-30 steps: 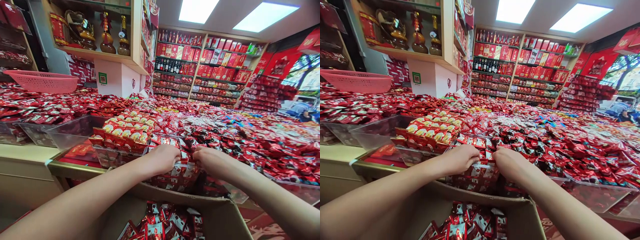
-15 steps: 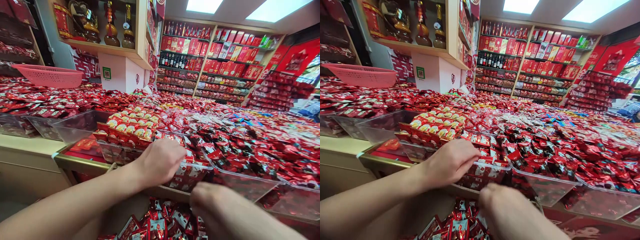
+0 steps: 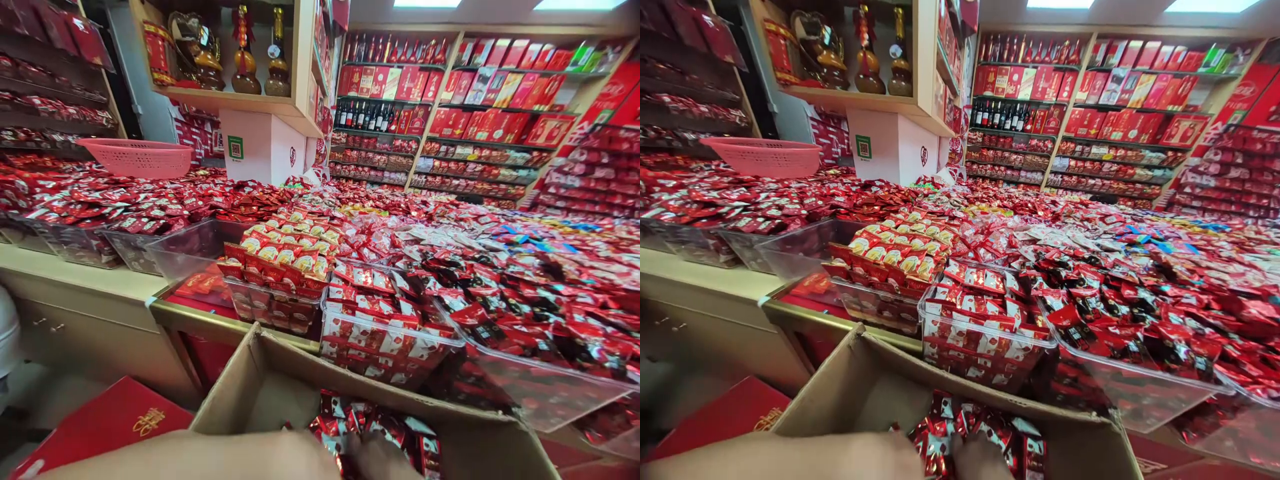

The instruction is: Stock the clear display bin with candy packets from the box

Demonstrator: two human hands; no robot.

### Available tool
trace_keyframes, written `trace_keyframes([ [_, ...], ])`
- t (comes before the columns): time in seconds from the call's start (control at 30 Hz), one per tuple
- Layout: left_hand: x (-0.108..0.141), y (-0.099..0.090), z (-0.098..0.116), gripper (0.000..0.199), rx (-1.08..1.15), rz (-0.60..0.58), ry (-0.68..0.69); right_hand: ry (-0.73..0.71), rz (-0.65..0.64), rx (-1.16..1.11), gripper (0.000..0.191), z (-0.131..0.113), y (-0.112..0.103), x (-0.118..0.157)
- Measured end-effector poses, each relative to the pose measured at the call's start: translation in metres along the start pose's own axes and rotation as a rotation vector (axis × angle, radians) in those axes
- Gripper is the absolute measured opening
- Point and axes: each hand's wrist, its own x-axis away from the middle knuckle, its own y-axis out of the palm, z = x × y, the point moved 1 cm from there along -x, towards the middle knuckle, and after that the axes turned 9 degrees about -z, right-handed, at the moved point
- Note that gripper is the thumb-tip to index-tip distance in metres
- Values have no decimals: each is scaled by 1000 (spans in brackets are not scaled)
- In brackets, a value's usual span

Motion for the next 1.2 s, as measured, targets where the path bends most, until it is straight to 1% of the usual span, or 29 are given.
trace_keyframes([
  [0.03, 11, -11, 0, 18, 21, -43, -7, 7, -22, 1, 42, 2, 1, 1],
  [0.13, 31, -45, -10, 25, 139, 107, -30, -9, -74, -1, 46, 10, 2, 7],
  [0.17, 34, -52, -17, 26, 172, 135, -53, -22, -91, -1, 46, 12, 2, 9],
  [0.23, 35, -59, -31, 29, 206, 129, -109, -42, -120, -3, 40, 16, 1, 12],
  [0.33, 33, -58, -43, 32, 233, 85, -124, -60, -130, -30, 29, 19, -4, 17],
  [0.43, 32, -54, -43, 33, 242, 68, -133, -84, -49, -101, 21, 22, -17, 28],
  [0.5, 32, -53, -39, 37, 248, 68, -121, -134, 14, -159, 17, 24, -28, 38],
  [0.53, 32, -53, -37, 40, 256, 68, -104, -187, 31, -245, 15, 24, -34, 43],
  [0.6, 33, -55, -34, 43, 288, 69, -52, -343, 9, -561, 14, 23, -42, 54],
  [0.63, 33, -56, -33, 41, 310, 69, -16, -424, -13, -756, 15, 22, -46, 59],
  [0.7, 35, -58, -31, 28, 373, 62, 69, -543, -47, -1091, 18, 19, -51, 68],
  [0.77, 37, -61, -30, 14, 490, 36, 152, -581, -44, -1242, 23, 17, -55, 74],
  [0.8, 37, -62, -30, 12, 555, 34, 182, -588, -36, -1293, 24, 16, -57, 76],
  [0.93, 40, -67, -32, 15, 736, 114, 251, -613, -65, -1483, 25, 17, -66, 82],
  [0.97, 40, -67, -33, 15, 809, 101, 287, -614, -81, -1522, 25, 18, -68, 83],
  [1.0, 41, -67, -34, 16, 902, 63, 338, -617, -89, -1556, 24, 19, -70, 85],
  [1.07, 42, -66, -35, 22, 1070, -48, 452, -649, -86, -1613, 21, 21, -74, 88],
  [1.1, 43, -66, -35, 30, 1118, -79, 491, -671, -85, -1637, 20, 21, -75, 90],
  [1.13, 44, -65, -35, 41, 1146, -84, 512, -693, -89, -1658, 20, 21, -76, 91],
  [1.2, 45, -63, -34, 62, 1183, -26, 513, -719, -115, -1691, 22, 19, -74, 90],
])
